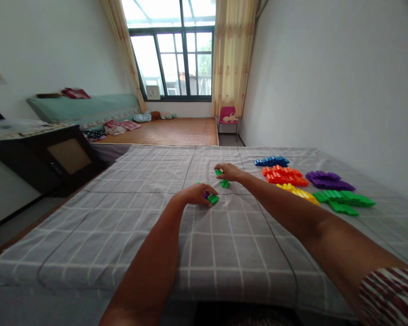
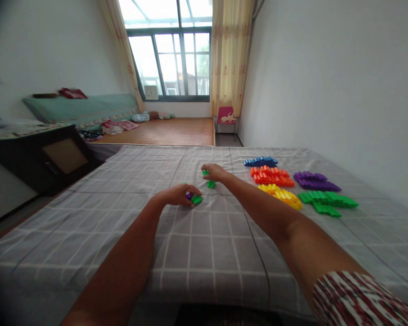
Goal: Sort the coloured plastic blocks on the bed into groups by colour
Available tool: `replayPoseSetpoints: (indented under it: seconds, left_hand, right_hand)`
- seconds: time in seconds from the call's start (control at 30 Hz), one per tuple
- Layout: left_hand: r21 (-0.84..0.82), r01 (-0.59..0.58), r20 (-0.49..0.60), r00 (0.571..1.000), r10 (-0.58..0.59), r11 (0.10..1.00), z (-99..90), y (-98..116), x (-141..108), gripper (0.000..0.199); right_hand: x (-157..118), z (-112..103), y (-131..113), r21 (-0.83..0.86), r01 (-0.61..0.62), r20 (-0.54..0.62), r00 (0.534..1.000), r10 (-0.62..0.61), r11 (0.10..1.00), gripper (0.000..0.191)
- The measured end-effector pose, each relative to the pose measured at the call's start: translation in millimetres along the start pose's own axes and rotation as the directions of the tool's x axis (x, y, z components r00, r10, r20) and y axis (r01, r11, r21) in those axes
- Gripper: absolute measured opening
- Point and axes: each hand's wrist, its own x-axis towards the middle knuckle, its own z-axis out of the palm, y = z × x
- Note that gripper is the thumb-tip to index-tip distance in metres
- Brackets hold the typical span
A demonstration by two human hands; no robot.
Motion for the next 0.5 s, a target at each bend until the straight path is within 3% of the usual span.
replayPoseSetpoints:
  seconds: [0.13,0.27,0.37,0.5]
  left_hand:
    - [0.006,0.011,0.022,1.000,-0.011,1.000,-1.5,0,1,0.050]
    - [0.027,0.104,-0.082,0.992,-0.101,0.994,0.7,2,7,0.049]
    - [-0.023,0.141,-0.222,0.964,-0.143,0.990,0.1,-1,11,0.051]
    - [-0.157,0.151,-0.324,0.925,-0.195,0.976,-8.2,2,23,0.058]
  right_hand:
    - [-55,-33,-4,0.179,0.072,-0.105,0.993,-0.054,0.981,0.039]
    - [-136,-57,6,0.289,0.057,-0.170,0.985,-0.007,0.956,0.037]
    - [-200,-77,40,0.307,-0.087,-0.216,0.963,0.159,0.948,0.040]
    - [-283,-106,108,0.297,-0.316,-0.304,0.863,0.403,0.901,0.044]
